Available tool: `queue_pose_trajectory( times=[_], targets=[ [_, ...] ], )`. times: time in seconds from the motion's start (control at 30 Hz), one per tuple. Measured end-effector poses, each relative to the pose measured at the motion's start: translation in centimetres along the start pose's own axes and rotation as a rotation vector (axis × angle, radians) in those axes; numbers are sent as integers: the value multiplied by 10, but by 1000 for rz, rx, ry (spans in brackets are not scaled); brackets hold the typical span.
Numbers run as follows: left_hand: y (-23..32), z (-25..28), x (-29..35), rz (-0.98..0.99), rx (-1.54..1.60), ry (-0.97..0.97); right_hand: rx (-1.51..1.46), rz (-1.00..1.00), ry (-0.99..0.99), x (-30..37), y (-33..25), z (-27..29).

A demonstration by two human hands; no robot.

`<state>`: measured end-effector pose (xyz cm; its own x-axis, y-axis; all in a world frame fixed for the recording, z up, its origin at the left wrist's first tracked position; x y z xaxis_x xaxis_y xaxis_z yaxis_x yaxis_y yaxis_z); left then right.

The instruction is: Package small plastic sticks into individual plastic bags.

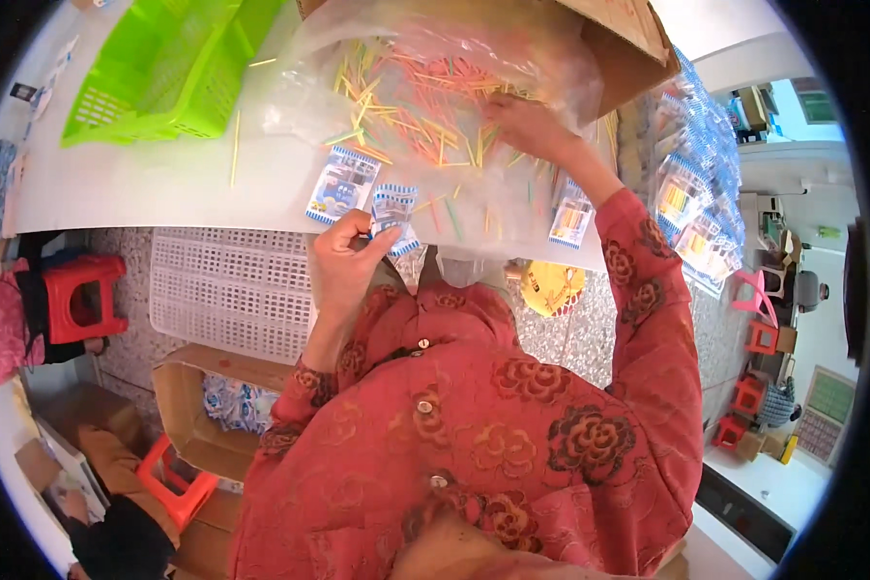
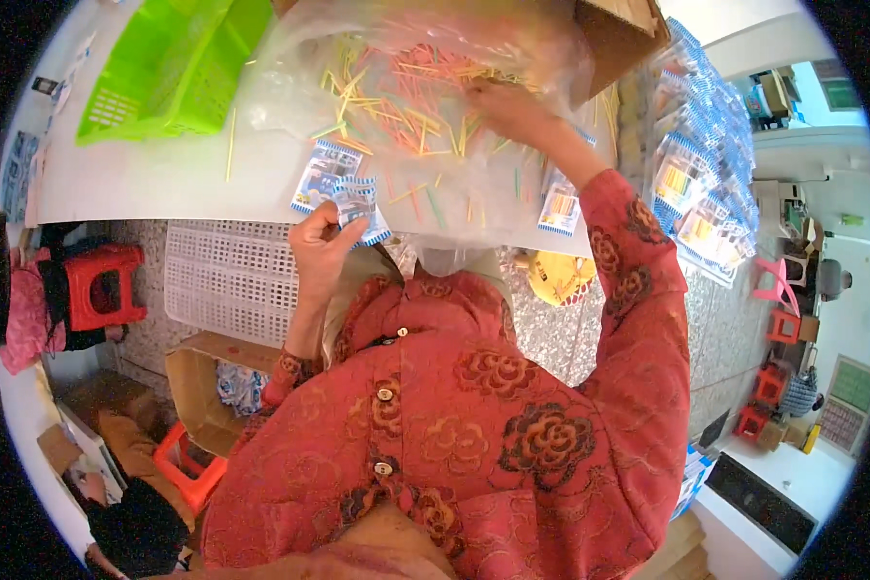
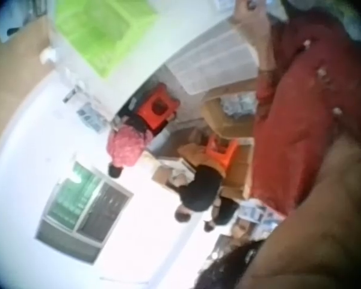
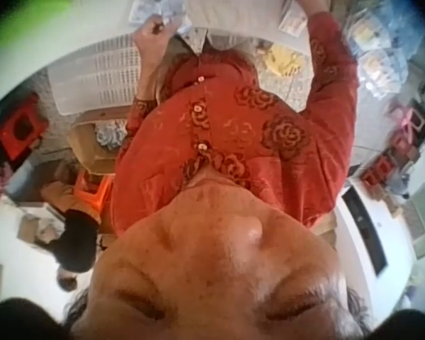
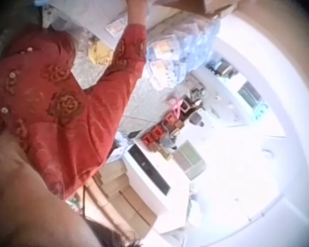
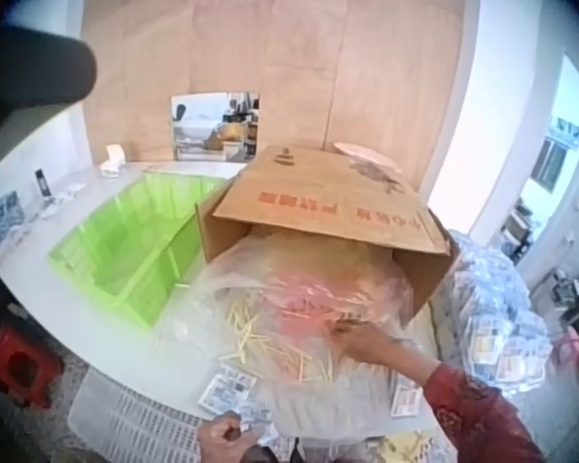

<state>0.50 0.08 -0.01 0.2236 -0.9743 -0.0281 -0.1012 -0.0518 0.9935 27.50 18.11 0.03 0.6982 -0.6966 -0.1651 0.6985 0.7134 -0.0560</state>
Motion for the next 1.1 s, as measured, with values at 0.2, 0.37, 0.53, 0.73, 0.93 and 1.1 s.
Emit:
queue_pose_trajectory(
  times=[0.2,0.37,0.53,0.73,0.93,1.1],
  targets=[
    [4,-3,0,-10,-28,-23,94,30,-121,-3,-12,4],
    [1,-4,1,-11,-16,-29,132,77,-121,-4,-20,4],
    [-5,-4,2,36,16,-23,135,109,-111,-7,-20,4],
    [-6,-5,2,26,-38,-30,150,304,-73,-7,-14,-2],
    [-8,-7,3,20,10,-24,209,339,-64,-9,-18,-2],
    [-4,-7,4,50,29,-18,171,358,17,-3,-9,-6]
  ],
)
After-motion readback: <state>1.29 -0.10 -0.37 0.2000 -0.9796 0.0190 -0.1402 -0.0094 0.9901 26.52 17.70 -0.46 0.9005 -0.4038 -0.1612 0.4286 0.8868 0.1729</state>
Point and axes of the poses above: each hand's wrist, its own x-axis away from the middle knuckle, its own z-axis out of the back of the hand, y = z × x, the point moved 2 cm from there along -x, towards the middle knuckle, and after that the axes turned 8 degrees about y, right-handed, at the moved point
